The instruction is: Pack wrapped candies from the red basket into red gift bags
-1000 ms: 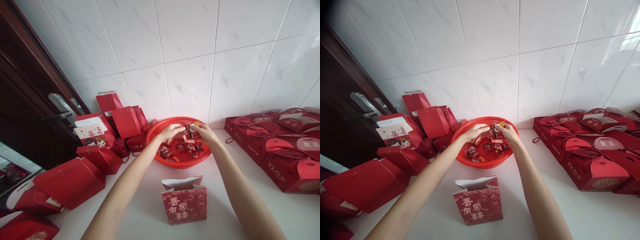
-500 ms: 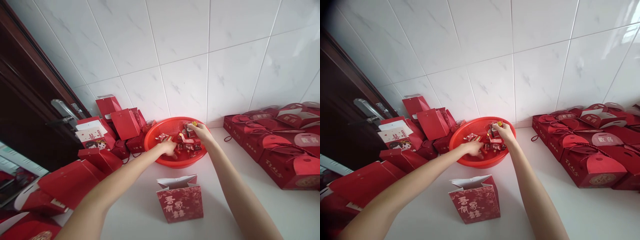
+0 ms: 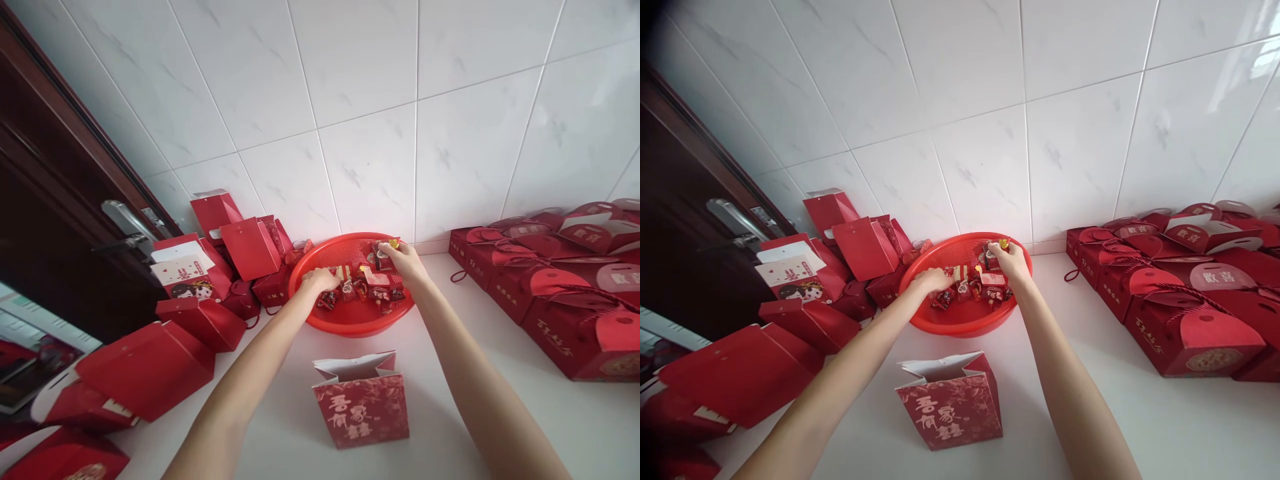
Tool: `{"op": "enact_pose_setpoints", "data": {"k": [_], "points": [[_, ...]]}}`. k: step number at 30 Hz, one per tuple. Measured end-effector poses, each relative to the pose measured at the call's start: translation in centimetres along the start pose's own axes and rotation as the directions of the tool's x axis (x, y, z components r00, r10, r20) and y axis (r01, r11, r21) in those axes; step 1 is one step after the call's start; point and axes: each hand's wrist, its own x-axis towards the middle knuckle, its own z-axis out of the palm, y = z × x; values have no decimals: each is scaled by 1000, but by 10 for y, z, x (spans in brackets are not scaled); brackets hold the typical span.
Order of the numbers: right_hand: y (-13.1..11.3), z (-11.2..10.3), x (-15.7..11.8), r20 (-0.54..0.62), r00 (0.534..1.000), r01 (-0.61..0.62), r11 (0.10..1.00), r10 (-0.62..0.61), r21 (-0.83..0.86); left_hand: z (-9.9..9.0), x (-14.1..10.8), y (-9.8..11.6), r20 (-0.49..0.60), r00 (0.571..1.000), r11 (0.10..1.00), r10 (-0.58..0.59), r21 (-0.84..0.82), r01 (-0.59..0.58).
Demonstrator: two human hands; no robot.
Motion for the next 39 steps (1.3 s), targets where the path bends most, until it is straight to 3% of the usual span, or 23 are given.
{"op": "enact_pose_setpoints", "data": {"k": [3,5,8,12,18,23,25,32,39], "points": [[2,-1,1,-2,1000,4,1000,-4,-14,7,-3,-1,162,987,1000,14,6,-16],[2,-2,2,-4,1000,4,1000,-4,-24,9,-5,-1,198,978,997,73,-23,-70],[2,-2,2,-1,1000,5,999,-5,-32,6,-6,0,133,965,971,227,-103,-214],[0,-2,1,-4,1000,9,999,-9,-36,5,-2,5,-4,914,896,407,-192,-400],[-3,-1,1,-22,1000,0,999,-1,-38,5,-8,13,-76,826,819,559,-104,-564],[-2,-2,2,-26,1000,2,999,-3,-43,10,-17,26,57,718,719,694,-6,-695],[-1,-3,2,-25,1000,1,999,-2,-49,14,-18,30,114,697,700,708,14,-714],[-3,-4,3,-12,1000,-5,998,4,-58,18,-17,32,152,719,719,678,63,-692],[-5,-1,0,-17,1000,-14,999,13,-39,14,-23,36,155,742,751,652,3,-660]]}}
